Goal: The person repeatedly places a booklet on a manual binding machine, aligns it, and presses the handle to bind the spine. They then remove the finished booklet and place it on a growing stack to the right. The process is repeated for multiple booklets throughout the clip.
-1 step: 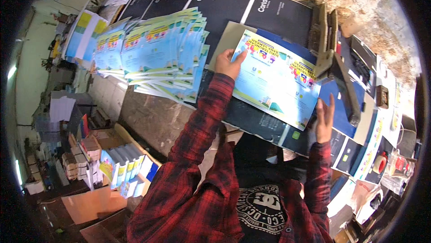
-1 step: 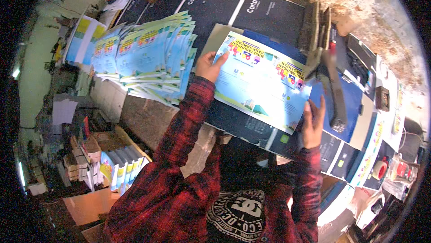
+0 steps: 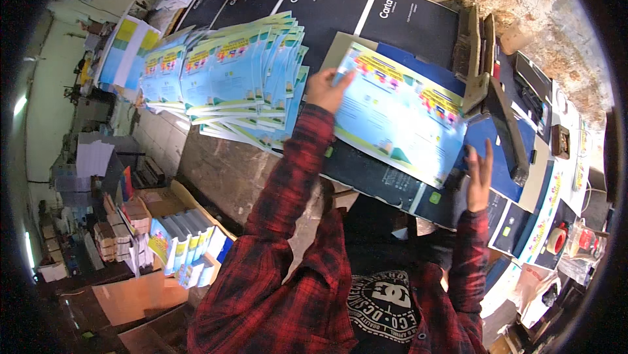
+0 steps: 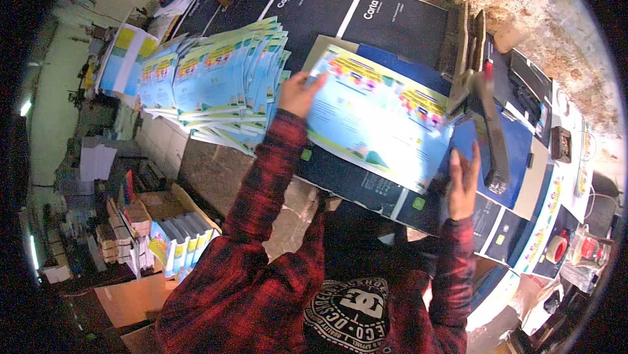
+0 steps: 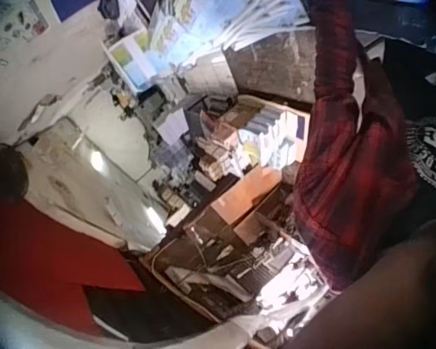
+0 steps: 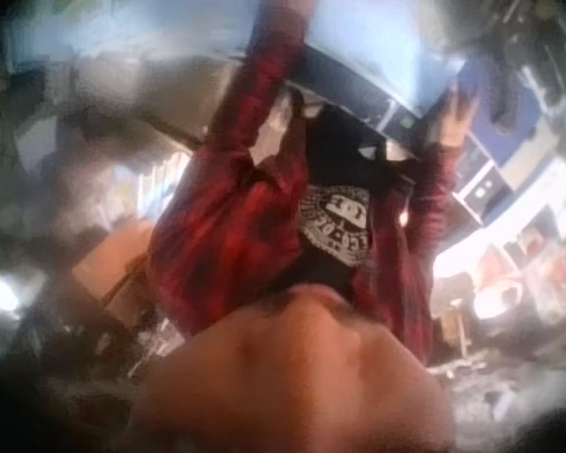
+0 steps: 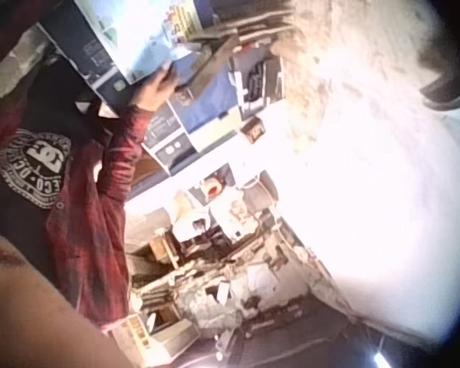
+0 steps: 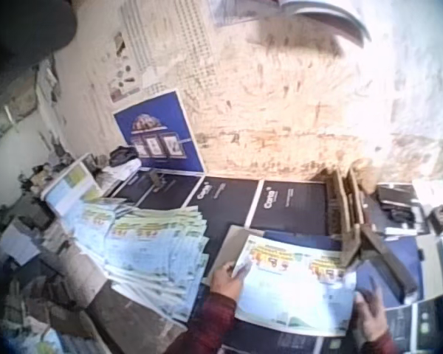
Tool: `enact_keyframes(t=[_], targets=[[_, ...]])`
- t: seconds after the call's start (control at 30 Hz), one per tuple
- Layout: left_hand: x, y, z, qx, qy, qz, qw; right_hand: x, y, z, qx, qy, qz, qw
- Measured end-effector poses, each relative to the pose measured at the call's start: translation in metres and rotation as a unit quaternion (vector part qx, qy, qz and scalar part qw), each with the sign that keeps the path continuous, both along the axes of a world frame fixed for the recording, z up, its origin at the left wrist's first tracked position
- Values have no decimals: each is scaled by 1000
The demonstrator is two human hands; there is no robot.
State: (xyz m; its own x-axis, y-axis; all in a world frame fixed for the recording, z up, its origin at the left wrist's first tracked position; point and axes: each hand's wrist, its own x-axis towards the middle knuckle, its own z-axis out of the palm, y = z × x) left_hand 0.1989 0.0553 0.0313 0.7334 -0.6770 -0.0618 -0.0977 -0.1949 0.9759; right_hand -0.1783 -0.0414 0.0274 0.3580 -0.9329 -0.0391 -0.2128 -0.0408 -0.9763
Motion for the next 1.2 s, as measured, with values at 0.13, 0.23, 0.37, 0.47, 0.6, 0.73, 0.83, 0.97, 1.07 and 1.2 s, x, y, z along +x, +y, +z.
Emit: enact_keyframes(t=[0.13,0.23,0.37,0.47,0.6,0.73,0.83,0.97,1.07,1.2], targets=[[159,104,29,120,-428,1,896,-48,-10,16,-48,39,26,998],[254,165,87,63,-136,121,981,-83,-12,24,-54,59,11,997],[314,196,104,317,-498,311,745,-98,-4,18,0,84,13,996],[282,145,87,225,-554,250,762,-101,6,13,15,72,0,997],[218,104,35,112,-537,124,827,-82,2,78,-21,172,51,984],[108,52,39,68,-513,-18,855,-158,-48,88,-118,264,-92,953],[73,42,41,36,-538,-69,840,-253,-90,73,-183,410,-204,870],[70,58,47,52,-522,-40,850,-351,-116,33,-90,598,-228,763],[73,99,66,116,-473,-1,873,-329,-112,38,-5,603,-199,773],[73,149,81,130,-444,12,886,-318,-111,35,8,611,-206,764]])
